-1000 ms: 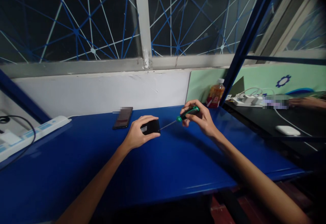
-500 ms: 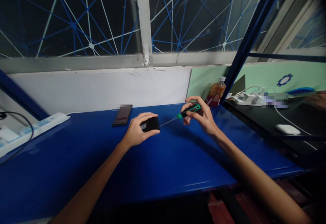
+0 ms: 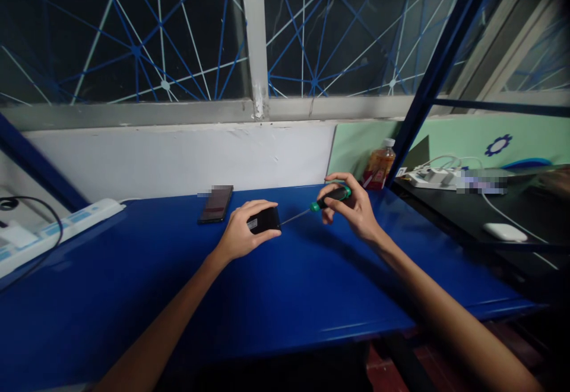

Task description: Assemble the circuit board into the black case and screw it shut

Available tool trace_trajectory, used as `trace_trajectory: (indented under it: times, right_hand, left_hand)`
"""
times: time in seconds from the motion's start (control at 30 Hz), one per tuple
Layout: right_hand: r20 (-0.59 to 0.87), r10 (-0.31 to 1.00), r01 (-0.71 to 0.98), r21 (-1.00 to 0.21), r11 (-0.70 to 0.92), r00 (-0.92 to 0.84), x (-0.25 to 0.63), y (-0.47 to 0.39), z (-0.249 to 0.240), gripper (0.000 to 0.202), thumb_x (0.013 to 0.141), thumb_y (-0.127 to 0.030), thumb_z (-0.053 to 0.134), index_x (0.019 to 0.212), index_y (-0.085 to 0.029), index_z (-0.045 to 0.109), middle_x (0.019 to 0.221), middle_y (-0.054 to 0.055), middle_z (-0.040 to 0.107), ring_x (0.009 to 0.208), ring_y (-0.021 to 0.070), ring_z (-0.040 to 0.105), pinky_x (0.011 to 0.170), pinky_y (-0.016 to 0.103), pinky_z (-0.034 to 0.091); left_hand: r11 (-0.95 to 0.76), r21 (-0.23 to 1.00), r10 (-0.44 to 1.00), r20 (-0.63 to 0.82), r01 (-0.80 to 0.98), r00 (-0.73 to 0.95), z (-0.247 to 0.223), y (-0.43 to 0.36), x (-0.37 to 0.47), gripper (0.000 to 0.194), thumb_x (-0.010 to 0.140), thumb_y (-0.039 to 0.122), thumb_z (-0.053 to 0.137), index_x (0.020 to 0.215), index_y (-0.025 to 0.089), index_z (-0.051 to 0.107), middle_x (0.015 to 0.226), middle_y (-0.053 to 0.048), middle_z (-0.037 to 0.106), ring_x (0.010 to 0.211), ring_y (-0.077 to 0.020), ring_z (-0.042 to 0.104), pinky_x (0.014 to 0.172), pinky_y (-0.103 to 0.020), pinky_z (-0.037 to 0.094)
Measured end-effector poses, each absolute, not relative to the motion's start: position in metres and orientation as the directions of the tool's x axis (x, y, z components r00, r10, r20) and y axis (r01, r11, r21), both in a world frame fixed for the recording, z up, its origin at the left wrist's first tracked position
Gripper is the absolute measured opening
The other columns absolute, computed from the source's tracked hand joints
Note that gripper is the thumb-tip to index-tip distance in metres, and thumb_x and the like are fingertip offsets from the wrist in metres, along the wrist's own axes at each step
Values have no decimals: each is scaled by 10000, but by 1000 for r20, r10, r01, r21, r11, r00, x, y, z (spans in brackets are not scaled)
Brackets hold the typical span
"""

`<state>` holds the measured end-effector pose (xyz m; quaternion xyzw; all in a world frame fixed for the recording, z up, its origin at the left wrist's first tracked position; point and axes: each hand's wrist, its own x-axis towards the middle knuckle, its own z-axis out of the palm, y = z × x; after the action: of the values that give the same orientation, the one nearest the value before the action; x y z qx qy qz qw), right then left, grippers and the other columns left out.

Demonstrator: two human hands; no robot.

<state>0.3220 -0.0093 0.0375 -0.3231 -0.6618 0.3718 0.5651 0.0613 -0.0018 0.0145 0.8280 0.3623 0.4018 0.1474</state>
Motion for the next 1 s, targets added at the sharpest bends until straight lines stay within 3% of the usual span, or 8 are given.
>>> trace_trajectory:
  times: [0.23, 0.3, 0.47, 0.63, 0.77, 0.9, 1.0]
  right_hand:
    - [545, 837, 209, -825, 525, 49, 318, -9, 31, 265, 763, -379, 708, 879, -200, 552, 503, -68, 511, 320, 76, 472, 288, 187, 330]
    - [548, 834, 208, -825, 526, 63, 317, -9, 30, 244, 798, -386, 671, 905, -199, 557, 531, -65, 520, 338, 70, 479, 312, 184, 349]
    - [550, 826, -23, -834, 552, -119, 318, -6, 33, 369, 797, -347, 673, 1078, -233, 461, 854, 7, 624, 477, 115, 604, 420, 254, 486]
    - [559, 829, 112, -823, 556, -5, 318, -6, 31, 362, 740, -328, 737, 995, -223, 502, 691, -34, 596, 375, 97, 543, 347, 223, 424]
    - [552, 833, 247, -805, 540, -20, 320, -6, 29, 226, 821, -367, 650, 934, -199, 549, 579, -47, 542, 398, 92, 532, 397, 219, 426]
    - [511, 845, 84, -846, 527, -156, 323, -5, 30, 291, 834, -360, 623, 1054, -216, 500, 762, -8, 596, 486, 110, 578, 440, 247, 469]
    - [500, 855, 55, -858, 511, -136, 322, -5, 30, 353, 810, -345, 658, 1084, -227, 469, 688, -35, 583, 444, 115, 564, 413, 247, 460]
  left_hand:
    - [-689, 535, 723, 552, 489, 415, 15, -2, 61, 489, 741, 393, 738, 1185, 235, 606, 1195, -92, 621, 1123, -281, 558, 990, -475, 430]
    - [-689, 534, 723, 552, 490, 415, 15, -2, 60, 493, 739, 394, 740, 1186, 234, 606, 1195, -92, 620, 1123, -281, 558, 991, -474, 428]
    - [-692, 533, 720, 558, 487, 412, 13, -1, 60, 496, 736, 380, 743, 1189, 232, 604, 1192, -93, 618, 1118, -276, 556, 994, -466, 424]
    - [-685, 532, 727, 547, 497, 415, 13, -1, 60, 517, 731, 389, 743, 1204, 244, 595, 1191, -89, 621, 1120, -282, 552, 988, -483, 424]
    - [-683, 533, 729, 546, 499, 414, 11, 0, 59, 518, 736, 402, 734, 1212, 255, 592, 1194, -88, 621, 1121, -287, 551, 976, -492, 432]
    - [-673, 543, 737, 545, 503, 399, 10, 0, 58, 514, 731, 402, 738, 1204, 261, 595, 1190, -88, 622, 1114, -288, 557, 962, -500, 444]
    - [-672, 546, 739, 544, 501, 398, 10, 0, 58, 506, 734, 396, 735, 1202, 260, 598, 1193, -92, 619, 1117, -287, 556, 963, -500, 443]
